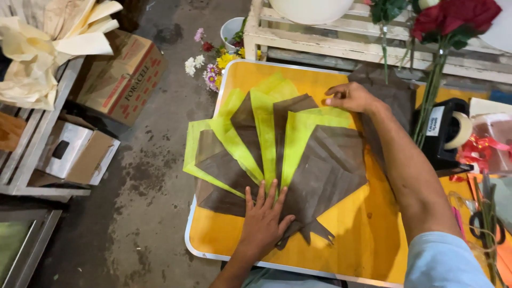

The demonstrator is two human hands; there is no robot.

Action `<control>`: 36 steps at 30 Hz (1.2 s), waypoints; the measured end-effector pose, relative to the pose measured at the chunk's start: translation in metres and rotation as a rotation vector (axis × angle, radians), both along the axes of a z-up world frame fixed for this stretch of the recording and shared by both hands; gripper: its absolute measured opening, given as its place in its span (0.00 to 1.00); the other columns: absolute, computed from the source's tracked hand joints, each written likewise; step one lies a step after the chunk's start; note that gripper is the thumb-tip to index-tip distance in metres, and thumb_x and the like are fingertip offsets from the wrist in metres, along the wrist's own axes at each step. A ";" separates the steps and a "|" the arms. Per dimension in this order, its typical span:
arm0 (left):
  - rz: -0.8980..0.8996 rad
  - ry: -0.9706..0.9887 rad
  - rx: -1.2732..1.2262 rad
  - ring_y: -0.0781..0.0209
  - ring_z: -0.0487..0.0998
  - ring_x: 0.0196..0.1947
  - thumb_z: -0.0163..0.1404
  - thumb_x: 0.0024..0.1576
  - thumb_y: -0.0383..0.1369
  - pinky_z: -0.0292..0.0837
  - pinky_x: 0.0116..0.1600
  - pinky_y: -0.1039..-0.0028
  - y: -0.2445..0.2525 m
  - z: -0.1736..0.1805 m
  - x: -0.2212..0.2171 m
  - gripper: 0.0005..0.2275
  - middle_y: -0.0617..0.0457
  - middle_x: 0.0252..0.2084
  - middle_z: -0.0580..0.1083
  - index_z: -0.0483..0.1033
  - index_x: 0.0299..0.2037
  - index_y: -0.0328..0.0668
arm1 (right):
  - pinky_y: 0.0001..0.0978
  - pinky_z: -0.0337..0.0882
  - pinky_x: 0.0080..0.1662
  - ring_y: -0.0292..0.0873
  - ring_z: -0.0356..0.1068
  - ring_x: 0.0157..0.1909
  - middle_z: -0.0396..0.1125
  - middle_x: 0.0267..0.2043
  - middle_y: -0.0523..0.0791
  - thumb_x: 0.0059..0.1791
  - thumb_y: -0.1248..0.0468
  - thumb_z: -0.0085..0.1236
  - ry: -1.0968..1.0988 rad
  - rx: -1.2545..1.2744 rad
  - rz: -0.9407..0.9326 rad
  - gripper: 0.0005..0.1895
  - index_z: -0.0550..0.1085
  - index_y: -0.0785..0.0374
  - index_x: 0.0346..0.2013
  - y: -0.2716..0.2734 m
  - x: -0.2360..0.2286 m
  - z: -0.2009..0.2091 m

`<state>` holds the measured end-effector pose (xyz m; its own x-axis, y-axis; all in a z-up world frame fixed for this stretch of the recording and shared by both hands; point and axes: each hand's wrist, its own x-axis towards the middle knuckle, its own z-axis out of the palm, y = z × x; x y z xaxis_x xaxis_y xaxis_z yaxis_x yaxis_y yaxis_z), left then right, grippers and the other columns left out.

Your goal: The person folds multiple sheets of brown and lime-green paper on a yellow table. They arrange the sheets in an alternating pattern, folding them in half and stacking them to create a layered arrangement.

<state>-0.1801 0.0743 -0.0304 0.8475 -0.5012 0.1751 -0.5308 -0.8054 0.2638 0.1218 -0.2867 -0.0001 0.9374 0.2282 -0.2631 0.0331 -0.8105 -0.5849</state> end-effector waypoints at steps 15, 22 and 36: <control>0.009 -0.066 0.056 0.41 0.47 0.76 0.41 0.63 0.59 0.34 0.72 0.36 -0.001 -0.011 -0.001 0.35 0.50 0.78 0.52 0.50 0.77 0.53 | 0.40 0.65 0.41 0.41 0.70 0.36 0.74 0.33 0.42 0.52 0.63 0.59 -0.139 0.017 0.083 0.06 0.78 0.62 0.34 -0.031 0.002 -0.037; 0.034 -0.097 0.081 0.42 0.50 0.76 0.42 0.62 0.59 0.36 0.73 0.38 -0.002 -0.008 -0.001 0.38 0.47 0.79 0.50 0.48 0.77 0.47 | 0.40 0.67 0.46 0.42 0.72 0.41 0.75 0.38 0.43 0.52 0.63 0.58 -0.158 0.060 0.023 0.06 0.78 0.63 0.35 -0.020 -0.008 -0.020; 0.002 -0.059 0.014 0.39 0.47 0.76 0.41 0.63 0.57 0.32 0.72 0.34 -0.003 -0.009 -0.002 0.36 0.55 0.78 0.54 0.51 0.76 0.44 | 0.37 0.63 0.54 0.43 0.73 0.49 0.77 0.44 0.36 0.47 0.44 0.63 -0.033 -0.261 0.270 0.17 0.79 0.53 0.37 0.036 -0.006 0.005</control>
<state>-0.1818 0.0714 -0.0394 0.8372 -0.5019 0.2173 -0.5431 -0.8101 0.2208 0.1162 -0.2512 0.0046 0.8616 0.3978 -0.3153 0.2817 -0.8914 -0.3550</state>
